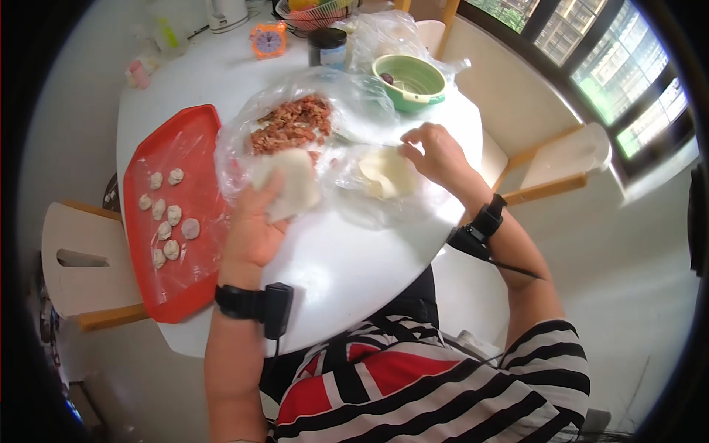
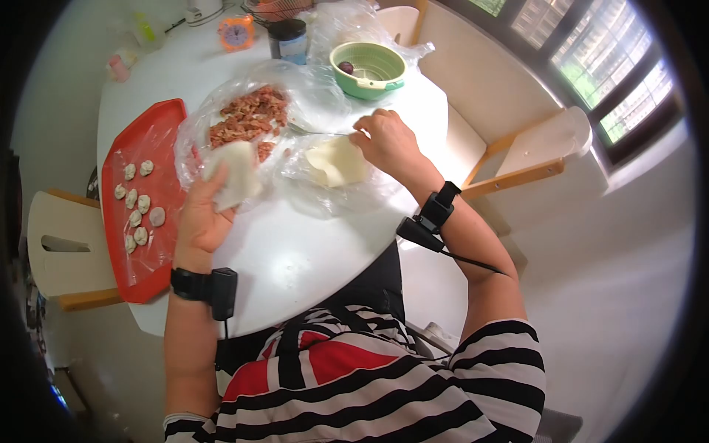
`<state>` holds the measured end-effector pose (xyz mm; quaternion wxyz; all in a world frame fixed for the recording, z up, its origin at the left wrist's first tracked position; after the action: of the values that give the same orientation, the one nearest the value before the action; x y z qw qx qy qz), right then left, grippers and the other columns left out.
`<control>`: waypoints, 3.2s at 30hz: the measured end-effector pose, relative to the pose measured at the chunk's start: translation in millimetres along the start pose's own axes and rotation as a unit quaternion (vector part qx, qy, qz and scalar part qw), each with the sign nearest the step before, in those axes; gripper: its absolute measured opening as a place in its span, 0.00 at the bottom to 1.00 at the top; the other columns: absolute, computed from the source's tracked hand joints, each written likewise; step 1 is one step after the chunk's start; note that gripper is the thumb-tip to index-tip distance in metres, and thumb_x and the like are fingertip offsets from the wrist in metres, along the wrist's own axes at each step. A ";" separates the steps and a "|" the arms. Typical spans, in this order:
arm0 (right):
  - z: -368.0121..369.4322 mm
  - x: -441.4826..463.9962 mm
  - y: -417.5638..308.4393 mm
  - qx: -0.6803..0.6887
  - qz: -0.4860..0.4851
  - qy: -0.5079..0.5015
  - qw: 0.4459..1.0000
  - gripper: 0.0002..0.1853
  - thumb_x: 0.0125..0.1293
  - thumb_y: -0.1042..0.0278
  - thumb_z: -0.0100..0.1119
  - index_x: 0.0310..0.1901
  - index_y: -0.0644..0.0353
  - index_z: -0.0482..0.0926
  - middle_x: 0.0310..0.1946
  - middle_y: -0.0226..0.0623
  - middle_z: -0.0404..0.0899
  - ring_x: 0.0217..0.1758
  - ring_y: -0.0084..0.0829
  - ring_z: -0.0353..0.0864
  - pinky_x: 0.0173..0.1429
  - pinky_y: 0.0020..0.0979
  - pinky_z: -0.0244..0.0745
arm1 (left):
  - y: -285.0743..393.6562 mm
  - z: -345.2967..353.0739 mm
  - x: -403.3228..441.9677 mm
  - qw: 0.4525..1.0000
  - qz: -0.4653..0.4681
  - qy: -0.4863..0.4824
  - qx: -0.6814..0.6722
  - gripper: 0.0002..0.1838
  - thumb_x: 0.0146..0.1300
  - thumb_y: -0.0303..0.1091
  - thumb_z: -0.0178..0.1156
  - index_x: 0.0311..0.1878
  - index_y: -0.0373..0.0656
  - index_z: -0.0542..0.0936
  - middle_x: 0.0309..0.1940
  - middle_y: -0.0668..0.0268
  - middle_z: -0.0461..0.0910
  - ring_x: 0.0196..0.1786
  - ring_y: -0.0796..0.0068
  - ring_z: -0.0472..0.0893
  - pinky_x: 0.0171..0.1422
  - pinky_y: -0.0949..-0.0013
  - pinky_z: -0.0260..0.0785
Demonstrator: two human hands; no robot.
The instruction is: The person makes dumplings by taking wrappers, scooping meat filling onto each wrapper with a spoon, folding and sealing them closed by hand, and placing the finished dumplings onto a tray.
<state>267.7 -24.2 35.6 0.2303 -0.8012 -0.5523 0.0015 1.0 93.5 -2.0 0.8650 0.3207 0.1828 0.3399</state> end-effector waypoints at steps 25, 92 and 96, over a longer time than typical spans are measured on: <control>-0.4 48.0 -62.1 0.041 -0.174 0.076 0.981 0.05 0.66 0.73 0.51 0.38 0.66 0.72 0.34 0.51 0.76 0.38 0.51 0.77 0.42 0.45 0.72 | -32.7 9.5 -0.2 0.994 -0.104 -0.025 0.014 0.22 0.73 0.36 0.50 0.61 0.29 0.68 0.55 0.52 0.76 0.58 0.60 0.78 0.65 0.60 0.70; -4.7 8.6 -82.7 -0.020 -0.290 0.141 0.946 0.11 0.60 0.77 0.56 0.44 0.57 0.78 0.30 0.35 0.76 0.34 0.38 0.79 0.34 0.35 0.74 | -27.2 9.7 0.8 0.990 -0.110 0.026 -0.085 0.23 0.74 0.35 0.42 0.67 0.31 0.63 0.62 0.51 0.70 0.64 0.58 0.71 0.70 0.55 0.63; 11.6 24.3 -81.9 -0.070 -0.290 0.103 0.949 0.17 0.53 0.81 0.54 0.46 0.57 0.78 0.33 0.34 0.75 0.40 0.36 0.78 0.39 0.35 0.74 | -29.3 6.3 1.1 0.989 -0.117 0.024 -0.093 0.23 0.74 0.34 0.43 0.66 0.29 0.63 0.62 0.50 0.69 0.64 0.55 0.71 0.70 0.55 0.64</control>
<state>201.8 24.8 61.7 0.2203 -0.6162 -0.7327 -0.1867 19.0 75.0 -17.4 0.9201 0.2071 0.2075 0.2598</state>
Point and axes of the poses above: each hand's wrist, its own x-axis towards the middle knuckle, its own z-axis out of the palm, y = z × x, the point moved 6 cm from there along x, towards the middle knuckle
